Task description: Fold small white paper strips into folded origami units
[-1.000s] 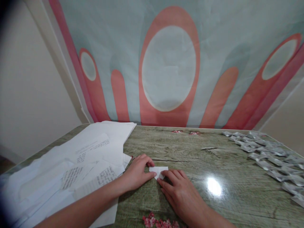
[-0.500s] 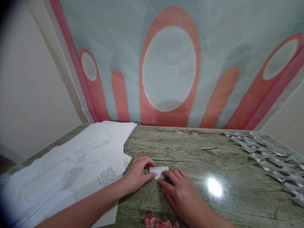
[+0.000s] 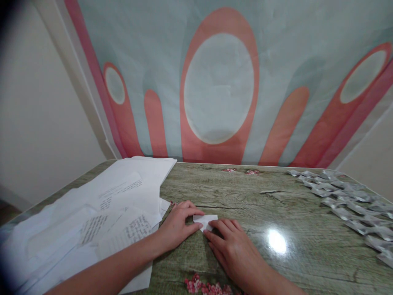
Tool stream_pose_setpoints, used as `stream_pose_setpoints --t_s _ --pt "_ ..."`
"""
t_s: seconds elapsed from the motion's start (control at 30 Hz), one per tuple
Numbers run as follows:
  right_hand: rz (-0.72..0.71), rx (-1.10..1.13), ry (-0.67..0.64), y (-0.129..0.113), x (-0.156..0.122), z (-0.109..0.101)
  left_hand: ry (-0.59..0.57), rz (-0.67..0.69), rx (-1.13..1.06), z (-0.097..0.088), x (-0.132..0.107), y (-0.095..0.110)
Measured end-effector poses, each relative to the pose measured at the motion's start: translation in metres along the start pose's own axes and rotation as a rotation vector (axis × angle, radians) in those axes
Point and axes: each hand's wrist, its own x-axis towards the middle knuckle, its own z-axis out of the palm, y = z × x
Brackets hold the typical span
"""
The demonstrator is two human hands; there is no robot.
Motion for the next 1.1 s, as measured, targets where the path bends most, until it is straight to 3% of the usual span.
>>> stream_pose_setpoints --t_s 1.1 --pt "-0.041 -0.014 0.028 -0.0040 0.0017 -0.0013 -0.037 0.095 -0.015 0.0014 0.0002 0.0030"
